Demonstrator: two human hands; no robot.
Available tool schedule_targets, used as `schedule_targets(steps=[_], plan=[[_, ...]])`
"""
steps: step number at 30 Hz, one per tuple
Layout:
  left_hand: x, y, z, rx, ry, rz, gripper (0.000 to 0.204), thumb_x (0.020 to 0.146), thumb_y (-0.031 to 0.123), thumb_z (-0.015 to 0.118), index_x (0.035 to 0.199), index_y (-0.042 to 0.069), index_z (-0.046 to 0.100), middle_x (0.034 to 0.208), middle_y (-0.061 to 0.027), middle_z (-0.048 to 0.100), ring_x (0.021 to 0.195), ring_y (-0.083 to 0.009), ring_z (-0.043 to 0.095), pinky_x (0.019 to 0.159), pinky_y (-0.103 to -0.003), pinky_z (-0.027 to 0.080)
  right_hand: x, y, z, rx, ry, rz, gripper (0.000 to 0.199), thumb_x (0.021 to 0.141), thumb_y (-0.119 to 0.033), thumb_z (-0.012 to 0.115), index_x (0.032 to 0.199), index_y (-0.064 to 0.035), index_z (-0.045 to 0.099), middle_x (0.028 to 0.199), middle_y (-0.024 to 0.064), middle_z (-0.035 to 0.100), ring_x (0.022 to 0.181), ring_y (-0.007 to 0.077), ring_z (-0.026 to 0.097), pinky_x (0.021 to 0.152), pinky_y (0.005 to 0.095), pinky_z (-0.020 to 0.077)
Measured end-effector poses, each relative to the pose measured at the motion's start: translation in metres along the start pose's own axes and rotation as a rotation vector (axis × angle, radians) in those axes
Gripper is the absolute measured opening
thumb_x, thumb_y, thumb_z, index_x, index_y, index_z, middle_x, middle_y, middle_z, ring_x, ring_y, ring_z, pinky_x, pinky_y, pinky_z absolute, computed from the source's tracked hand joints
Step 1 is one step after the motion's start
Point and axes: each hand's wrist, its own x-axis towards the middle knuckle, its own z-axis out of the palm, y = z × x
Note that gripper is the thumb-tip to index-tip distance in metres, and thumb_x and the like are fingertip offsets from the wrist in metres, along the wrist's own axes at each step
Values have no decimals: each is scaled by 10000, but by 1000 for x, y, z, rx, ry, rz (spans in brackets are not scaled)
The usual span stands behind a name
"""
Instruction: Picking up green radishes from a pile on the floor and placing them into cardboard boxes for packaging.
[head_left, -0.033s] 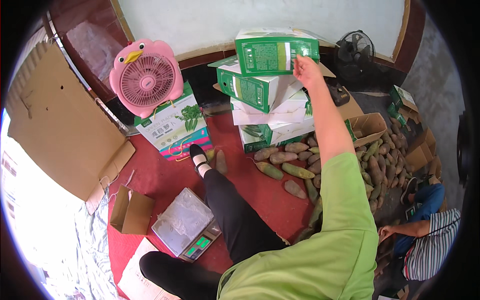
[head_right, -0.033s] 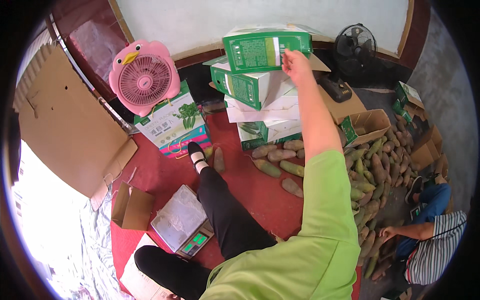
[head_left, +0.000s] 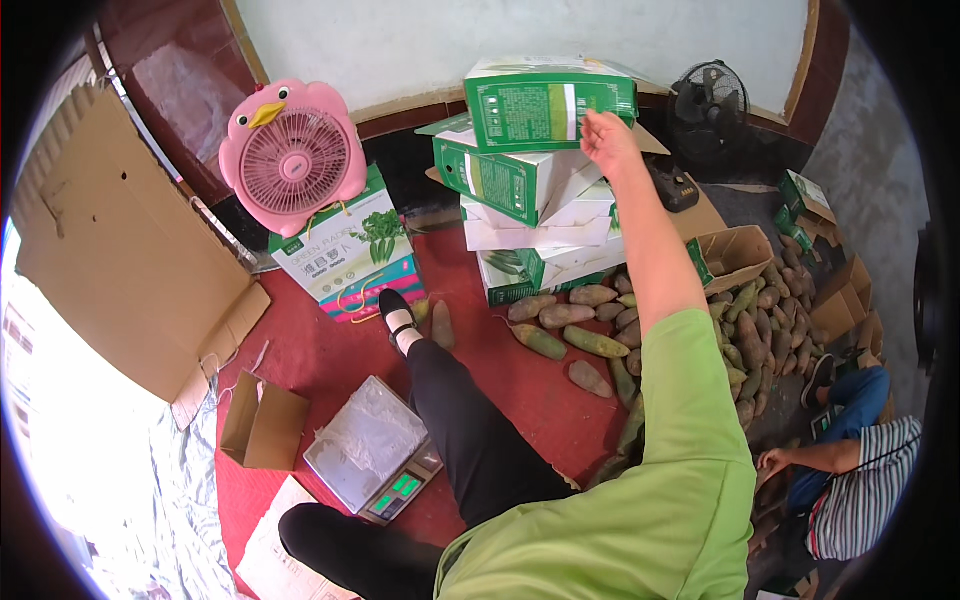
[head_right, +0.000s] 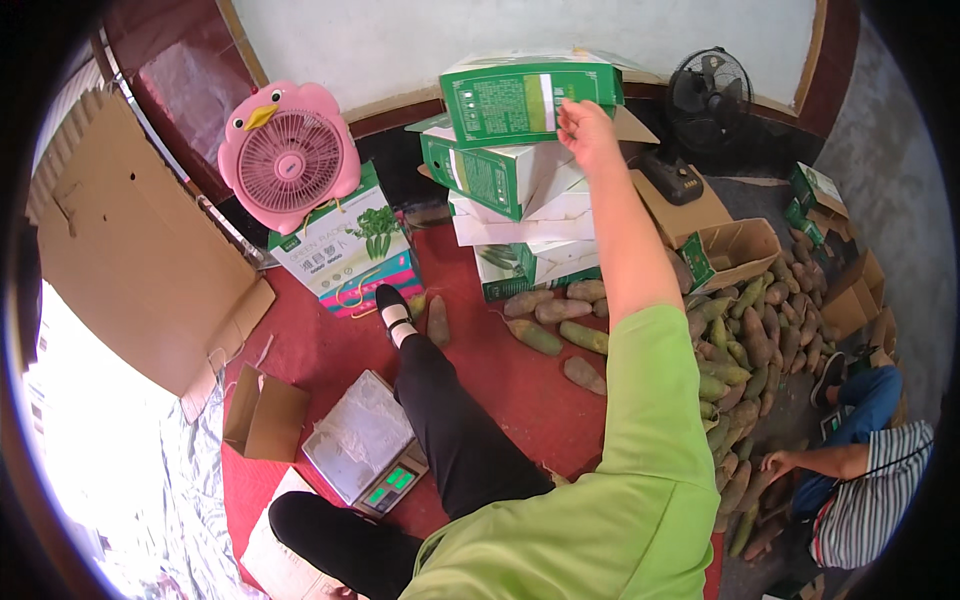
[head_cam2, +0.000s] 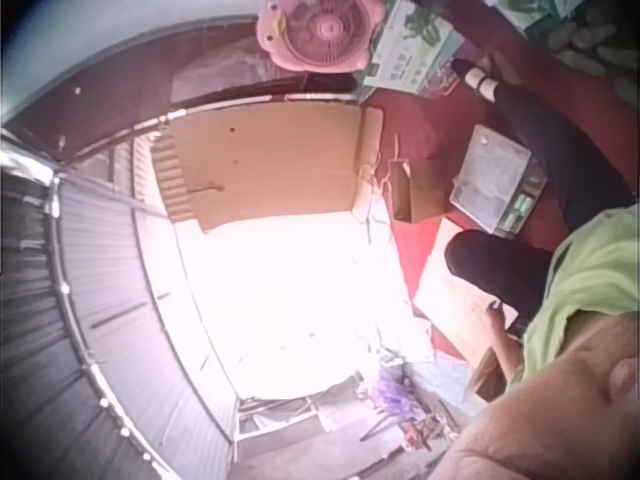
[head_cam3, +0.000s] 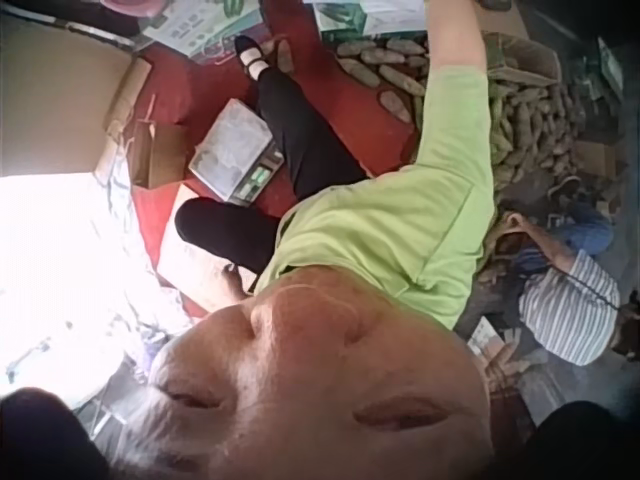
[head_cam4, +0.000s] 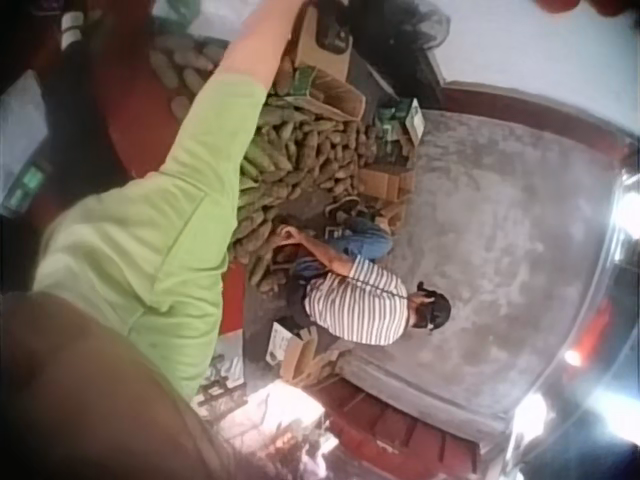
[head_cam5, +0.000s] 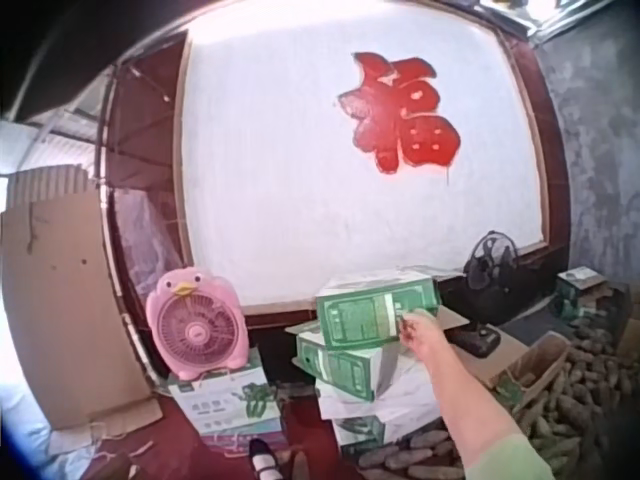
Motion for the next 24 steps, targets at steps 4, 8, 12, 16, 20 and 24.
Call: schedule_targets(steps=[4,8,12,16,20,24], plan=[[-18,11,-45,-51,137,11,308,869,237,602,1088,32,672,999,-234,674,940,-357,657,821,-406,504,-47,6,62,92,-7,-70,559,781,-121,729,1253,-84,434,980,34,614,887,134,575,724,349,451],[-24,47,-99,-96,238,50,298,878,206,589,1101,24,667,991,-243,671,932,-382,651,828,-415,500,-110,-10,108,46,14,-115,570,813,-132,712,1300,-45,431,1003,35,615,934,140,576,793,347,447],[-12,51,-112,-130,364,189,284,889,205,613,1107,32,670,960,-210,690,873,-313,678,736,-384,523,-156,-21,133,-86,-95,-140,776,786,-136,736,1408,20,299,1084,66,605,1019,150,543,867,332,407],[-14,84,-130,-212,441,297,266,893,185,610,1095,26,676,911,-204,692,844,-316,676,719,-379,525,-189,-31,153,-160,-241,-211,724,790,-111,732,1382,22,337,1003,54,617,937,136,566,833,287,424],[11,95,-118,-502,422,570,229,853,38,605,1070,-7,661,961,-141,683,847,-244,668,703,-342,534,-216,-41,175,-152,-441,-254,571,814,-72,701,1309,10,428,906,19,613,822,110,571,790,264,440],[8,156,-114,-1066,95,529,340,918,54,556,1253,-3,558,1104,-123,648,958,-186,644,695,-266,546,-251,-53,201,-224,-574,-210,431,770,3,692,1164,40,520,770,-32,518,738,60,500,719,219,405]])
